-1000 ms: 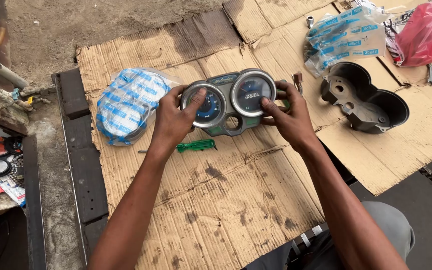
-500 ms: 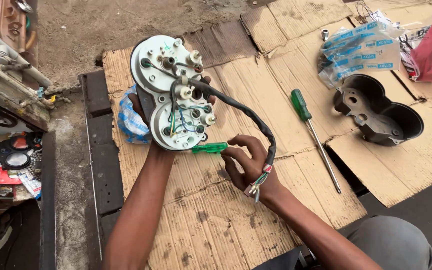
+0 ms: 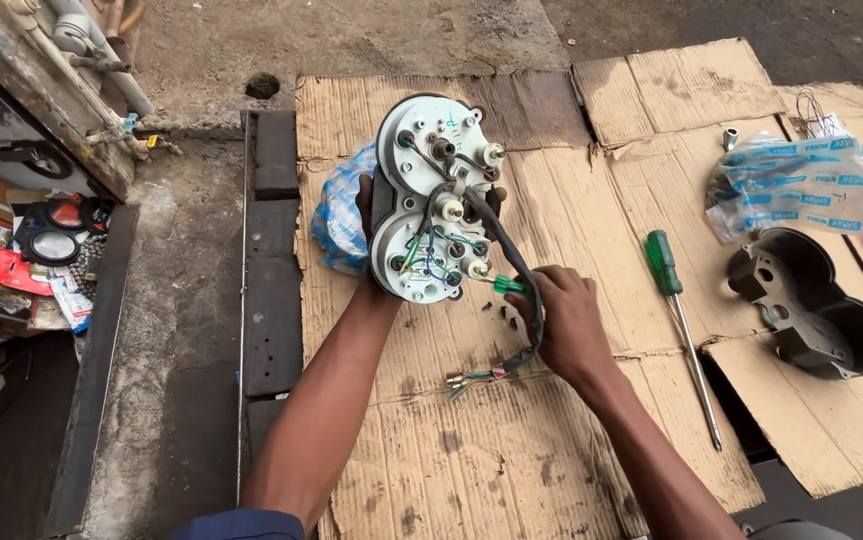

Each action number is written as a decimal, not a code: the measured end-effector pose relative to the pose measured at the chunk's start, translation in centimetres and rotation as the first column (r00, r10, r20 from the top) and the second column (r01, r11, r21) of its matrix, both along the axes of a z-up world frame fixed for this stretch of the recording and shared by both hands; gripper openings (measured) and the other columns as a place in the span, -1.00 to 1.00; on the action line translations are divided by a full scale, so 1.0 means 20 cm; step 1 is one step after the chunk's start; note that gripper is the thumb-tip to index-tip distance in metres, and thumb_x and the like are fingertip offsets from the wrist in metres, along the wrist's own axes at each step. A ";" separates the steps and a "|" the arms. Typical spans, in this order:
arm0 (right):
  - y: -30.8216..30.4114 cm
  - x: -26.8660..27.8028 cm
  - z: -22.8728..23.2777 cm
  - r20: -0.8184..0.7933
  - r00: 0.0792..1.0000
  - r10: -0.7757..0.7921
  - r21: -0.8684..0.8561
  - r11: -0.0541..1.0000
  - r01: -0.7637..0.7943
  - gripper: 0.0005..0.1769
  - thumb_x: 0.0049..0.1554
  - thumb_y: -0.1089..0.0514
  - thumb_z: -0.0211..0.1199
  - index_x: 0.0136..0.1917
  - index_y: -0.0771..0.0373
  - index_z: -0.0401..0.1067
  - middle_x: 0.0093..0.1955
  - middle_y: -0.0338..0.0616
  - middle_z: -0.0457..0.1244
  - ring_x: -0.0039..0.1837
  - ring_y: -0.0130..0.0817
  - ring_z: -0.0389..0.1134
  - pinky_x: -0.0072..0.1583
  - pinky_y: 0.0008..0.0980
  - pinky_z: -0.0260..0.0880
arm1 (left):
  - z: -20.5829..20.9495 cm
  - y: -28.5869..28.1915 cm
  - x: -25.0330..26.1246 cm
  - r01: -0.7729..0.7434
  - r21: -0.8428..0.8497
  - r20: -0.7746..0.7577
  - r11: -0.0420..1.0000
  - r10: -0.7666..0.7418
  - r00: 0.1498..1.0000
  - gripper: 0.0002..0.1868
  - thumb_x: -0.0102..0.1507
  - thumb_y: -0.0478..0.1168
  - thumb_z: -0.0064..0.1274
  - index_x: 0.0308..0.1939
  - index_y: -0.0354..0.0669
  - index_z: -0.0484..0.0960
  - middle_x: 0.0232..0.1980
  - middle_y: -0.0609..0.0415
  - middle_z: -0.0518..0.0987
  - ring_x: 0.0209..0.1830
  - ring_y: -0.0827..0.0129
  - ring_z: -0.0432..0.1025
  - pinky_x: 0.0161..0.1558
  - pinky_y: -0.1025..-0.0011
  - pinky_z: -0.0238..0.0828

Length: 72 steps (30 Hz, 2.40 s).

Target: Disassembling a motorcycle instrument cluster to access and repair internal components using a screwdriver.

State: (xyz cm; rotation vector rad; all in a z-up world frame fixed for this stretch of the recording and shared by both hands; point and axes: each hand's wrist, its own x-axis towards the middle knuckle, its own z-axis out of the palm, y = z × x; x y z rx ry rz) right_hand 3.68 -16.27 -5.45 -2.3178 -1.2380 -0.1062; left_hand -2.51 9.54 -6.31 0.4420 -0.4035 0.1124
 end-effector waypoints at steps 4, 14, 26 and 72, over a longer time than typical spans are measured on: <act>-0.40 0.04 0.21 0.062 0.931 -0.360 -0.169 0.916 0.365 -0.59 0.19 -0.11 0.27 0.17 0.18 0.58 -0.08 -0.09 0.42 -0.22 -0.18 0.38 -0.10 -0.15 0.39 | -0.07 0.00 0.05 0.039 -0.017 0.021 0.999 -0.039 0.999 0.06 0.27 0.49 -0.01 0.61 -0.15 0.19 0.45 -0.35 0.35 0.37 -0.23 0.36 0.30 -0.19 0.42; -0.41 -0.38 0.86 0.113 0.978 -0.177 0.113 0.980 0.164 -0.61 0.12 0.11 0.36 0.23 0.18 0.56 -0.04 -0.09 0.42 -0.17 -0.39 0.47 -0.15 -0.36 0.45 | -0.18 -0.11 0.16 0.200 -0.021 0.045 0.980 -0.199 0.979 -0.02 0.33 0.42 0.02 0.58 -0.21 0.24 0.39 -0.35 0.42 0.29 -0.22 0.42 0.24 -0.14 0.48; -0.04 -0.30 0.71 0.146 0.987 -0.061 -0.080 0.994 0.073 -0.67 0.16 0.05 0.28 0.16 0.20 0.57 -0.31 0.03 0.30 -0.32 -0.02 0.34 -0.21 0.00 0.34 | -0.13 -0.06 0.15 0.235 0.078 -0.078 0.969 -0.230 0.970 -0.02 0.29 0.38 0.08 0.56 -0.21 0.26 0.37 -0.29 0.44 0.28 -0.13 0.43 0.24 -0.07 0.50; -0.02 0.08 0.68 -0.704 0.553 -0.445 -0.500 0.864 0.059 -0.34 0.30 -0.29 -0.01 -0.14 0.33 0.58 -0.45 -0.13 0.31 -0.52 -0.48 0.08 -0.45 -0.38 0.04 | -0.22 -0.13 0.20 0.167 0.161 -0.193 0.973 -0.135 0.972 0.09 0.19 0.37 0.21 0.54 -0.30 0.22 0.26 -0.28 0.51 0.11 -0.02 0.56 0.05 0.02 0.65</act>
